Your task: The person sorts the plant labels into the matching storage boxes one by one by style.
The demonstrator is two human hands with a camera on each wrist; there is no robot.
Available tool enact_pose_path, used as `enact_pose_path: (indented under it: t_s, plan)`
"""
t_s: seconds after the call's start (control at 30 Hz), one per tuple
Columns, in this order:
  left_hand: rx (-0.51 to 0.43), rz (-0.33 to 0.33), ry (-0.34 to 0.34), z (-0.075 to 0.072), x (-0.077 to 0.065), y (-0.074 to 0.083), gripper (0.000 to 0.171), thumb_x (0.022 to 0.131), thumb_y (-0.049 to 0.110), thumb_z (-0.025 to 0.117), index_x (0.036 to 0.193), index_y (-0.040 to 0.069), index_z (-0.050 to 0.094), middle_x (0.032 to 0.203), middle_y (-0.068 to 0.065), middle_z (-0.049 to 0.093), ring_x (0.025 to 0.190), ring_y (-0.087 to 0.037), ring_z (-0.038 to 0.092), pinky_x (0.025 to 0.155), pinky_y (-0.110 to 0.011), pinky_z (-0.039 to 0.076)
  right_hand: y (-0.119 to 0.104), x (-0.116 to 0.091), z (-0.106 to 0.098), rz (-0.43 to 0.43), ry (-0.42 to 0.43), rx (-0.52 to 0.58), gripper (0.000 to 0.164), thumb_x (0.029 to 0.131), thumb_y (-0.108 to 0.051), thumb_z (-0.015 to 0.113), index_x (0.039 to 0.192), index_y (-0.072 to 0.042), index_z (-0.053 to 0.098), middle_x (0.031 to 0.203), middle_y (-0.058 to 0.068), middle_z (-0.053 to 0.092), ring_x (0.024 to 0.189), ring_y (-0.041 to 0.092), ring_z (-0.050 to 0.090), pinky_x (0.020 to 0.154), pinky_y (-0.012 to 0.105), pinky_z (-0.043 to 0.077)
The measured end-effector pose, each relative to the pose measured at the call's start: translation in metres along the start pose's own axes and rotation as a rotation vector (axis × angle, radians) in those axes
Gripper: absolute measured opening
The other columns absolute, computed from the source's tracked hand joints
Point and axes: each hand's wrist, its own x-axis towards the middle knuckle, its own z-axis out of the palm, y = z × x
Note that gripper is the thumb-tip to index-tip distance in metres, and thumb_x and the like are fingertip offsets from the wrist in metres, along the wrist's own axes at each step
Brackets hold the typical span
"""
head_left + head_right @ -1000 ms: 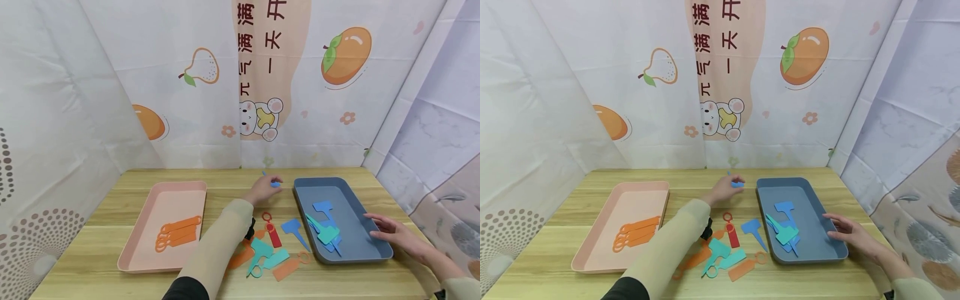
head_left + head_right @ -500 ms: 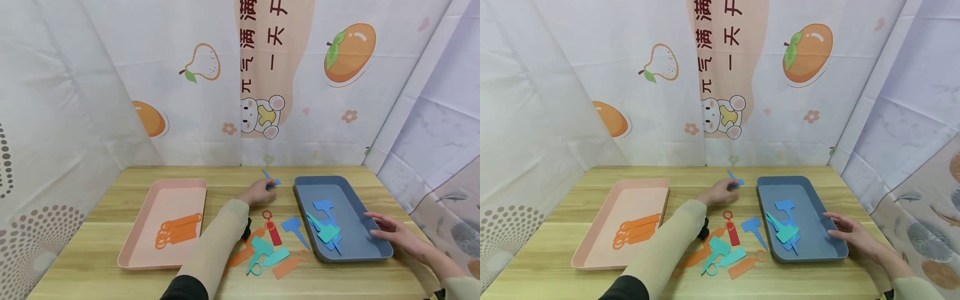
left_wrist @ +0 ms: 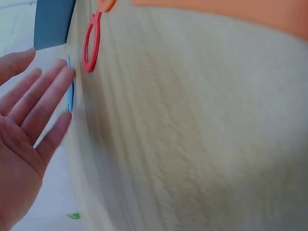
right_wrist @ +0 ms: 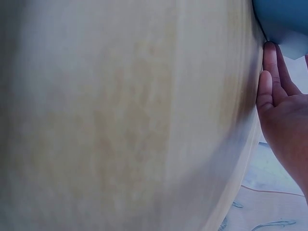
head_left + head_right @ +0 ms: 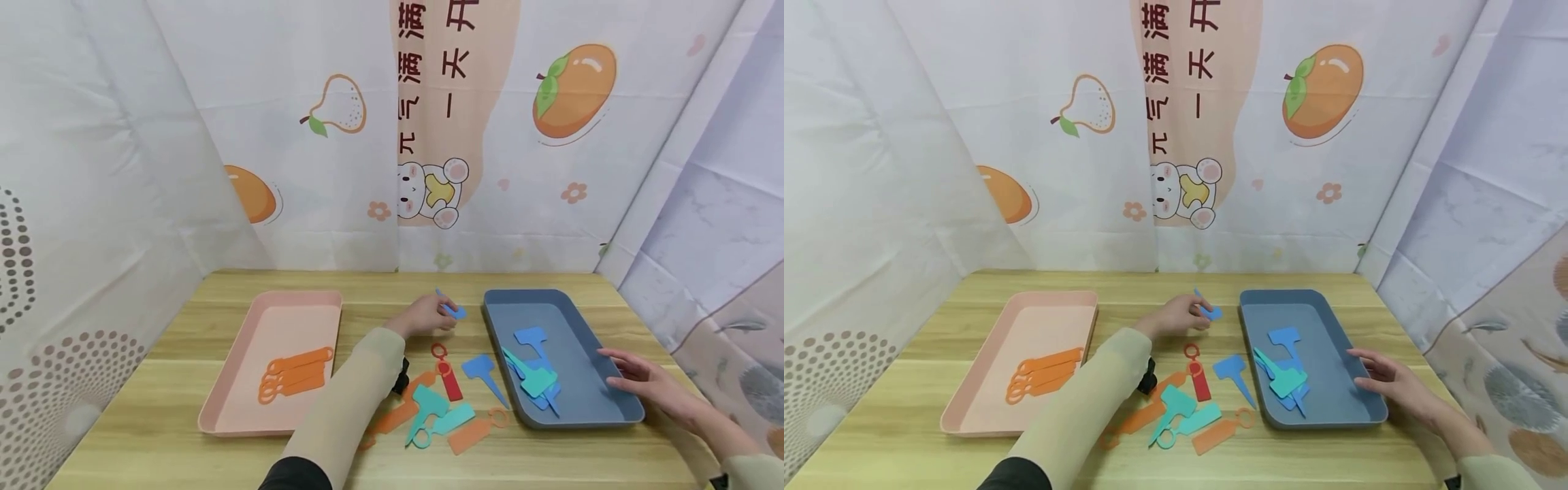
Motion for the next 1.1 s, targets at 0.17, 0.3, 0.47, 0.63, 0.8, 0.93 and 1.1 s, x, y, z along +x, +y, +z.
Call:
enact_pose_path:
  t_s: [0.17,0.3,0.47,0.63,0.8,0.93,1.1]
  plan:
    - [0.037,0.057,0.040,0.002,0.006,-0.011,0.027,0.089,0.001,0.068,0.116,0.005,0.066,0.110,-0.003,0.065,0.103,-0.016,0.059,0.089,-0.027,0.047,-0.002,-0.001,0.002,0.018,-0.007,0.001,0.050,0.098,-0.012,0.059,0.144,-0.004,0.043,0.119,-0.038,0.040,0.102,-0.022,0.035,0.079,0.014,0.043]
    - [0.164,0.047,0.019,0.001,0.008,-0.016,0.049,0.083,-0.011,0.062,0.127,0.011,0.062,0.126,-0.004,0.059,0.113,-0.017,0.053,0.095,-0.028,0.043,-0.004,-0.001,0.002,0.037,-0.006,-0.003,0.050,0.097,-0.013,0.060,0.143,-0.003,0.043,0.119,-0.037,0.040,0.101,-0.022,0.035,0.080,0.013,0.042]
    - [0.298,0.001,-0.043,-0.001,0.011,-0.010,0.067,0.080,-0.015,0.053,0.140,0.016,0.052,0.138,-0.005,0.052,0.122,-0.016,0.048,0.103,-0.031,0.037,-0.004,-0.001,0.001,0.030,0.000,-0.004,0.050,0.097,-0.013,0.061,0.143,-0.002,0.044,0.119,-0.038,0.039,0.102,-0.022,0.036,0.080,0.013,0.042]
    - [0.381,0.003,-0.079,-0.002,0.015,-0.003,0.057,0.083,-0.012,0.056,0.134,0.014,0.056,0.134,-0.003,0.055,0.118,-0.014,0.049,0.103,-0.028,0.037,-0.004,0.000,-0.001,0.024,0.000,0.003,0.050,0.097,-0.012,0.060,0.143,-0.002,0.044,0.119,-0.037,0.040,0.102,-0.021,0.036,0.080,0.013,0.042]
    - [0.371,0.045,-0.048,-0.004,0.014,-0.003,0.045,0.084,-0.004,0.067,0.126,0.011,0.060,0.127,-0.002,0.059,0.116,-0.015,0.051,0.101,-0.027,0.039,-0.004,0.000,-0.001,0.025,0.003,-0.010,0.050,0.097,-0.013,0.060,0.143,-0.002,0.044,0.119,-0.036,0.040,0.102,-0.021,0.036,0.080,0.013,0.042]
    - [0.325,0.064,-0.037,-0.002,0.012,-0.006,0.040,0.083,0.002,0.073,0.120,0.010,0.062,0.117,0.000,0.062,0.106,-0.013,0.054,0.094,-0.025,0.043,-0.004,-0.001,-0.001,0.023,0.000,-0.006,0.050,0.097,-0.013,0.060,0.143,-0.001,0.044,0.119,-0.037,0.040,0.102,-0.021,0.036,0.080,0.013,0.042]
    - [0.236,0.035,-0.068,0.002,0.009,-0.007,0.042,0.080,0.009,0.080,0.119,0.011,0.064,0.105,0.002,0.060,0.097,-0.011,0.053,0.087,-0.022,0.044,-0.002,-0.001,0.000,0.005,-0.005,0.010,0.049,0.097,-0.011,0.060,0.143,-0.002,0.044,0.119,-0.035,0.041,0.103,-0.021,0.037,0.081,0.012,0.041]
